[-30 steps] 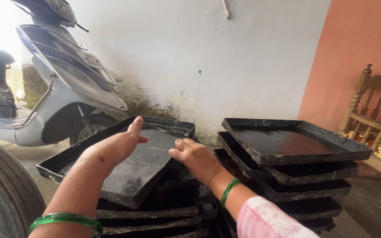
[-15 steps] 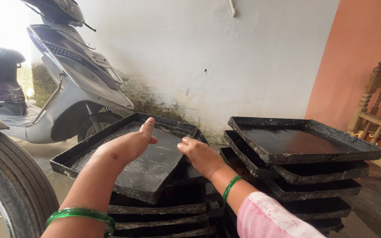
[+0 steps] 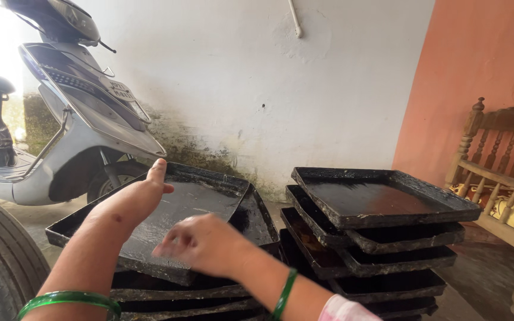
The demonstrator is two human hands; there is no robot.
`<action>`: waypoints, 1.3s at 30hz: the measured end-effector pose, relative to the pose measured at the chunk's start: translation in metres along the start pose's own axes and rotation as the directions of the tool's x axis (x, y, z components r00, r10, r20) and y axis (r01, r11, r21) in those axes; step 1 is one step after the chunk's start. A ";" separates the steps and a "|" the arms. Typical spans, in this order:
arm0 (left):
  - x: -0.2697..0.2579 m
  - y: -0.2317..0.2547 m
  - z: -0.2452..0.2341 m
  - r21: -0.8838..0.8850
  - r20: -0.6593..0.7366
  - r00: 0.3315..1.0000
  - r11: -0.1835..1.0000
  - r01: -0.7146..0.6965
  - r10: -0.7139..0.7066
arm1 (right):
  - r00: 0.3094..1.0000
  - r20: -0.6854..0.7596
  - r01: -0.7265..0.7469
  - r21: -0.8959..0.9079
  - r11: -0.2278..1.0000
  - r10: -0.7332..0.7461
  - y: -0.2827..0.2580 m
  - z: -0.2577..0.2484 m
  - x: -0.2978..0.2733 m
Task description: The person repeatedly wipes the surface of black rectangular trays using a cloth and a small metal cup containing liquid. After wiping each tray, the person stacks it on a growing pile. The process is repeated for multiple trays in a consistent sequence.
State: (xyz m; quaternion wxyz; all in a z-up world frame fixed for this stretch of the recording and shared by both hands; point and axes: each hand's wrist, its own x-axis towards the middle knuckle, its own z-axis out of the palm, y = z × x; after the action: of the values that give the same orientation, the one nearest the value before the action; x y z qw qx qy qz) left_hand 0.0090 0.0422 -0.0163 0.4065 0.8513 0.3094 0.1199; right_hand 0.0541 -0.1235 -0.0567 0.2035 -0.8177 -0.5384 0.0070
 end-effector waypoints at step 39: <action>0.061 -0.044 0.020 0.859 0.177 0.984 0.488 -0.153 -0.004 | 0.921 -0.273 0.133 -0.451 0.883 -0.278 0.021 0.022 -0.055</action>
State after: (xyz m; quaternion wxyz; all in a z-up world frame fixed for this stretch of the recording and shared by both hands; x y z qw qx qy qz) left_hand 0.0472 0.0891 -0.0653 -0.0609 0.9589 0.2578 -0.1016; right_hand 0.0448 -0.1716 -0.0959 0.1078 -0.7690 -0.5700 -0.2687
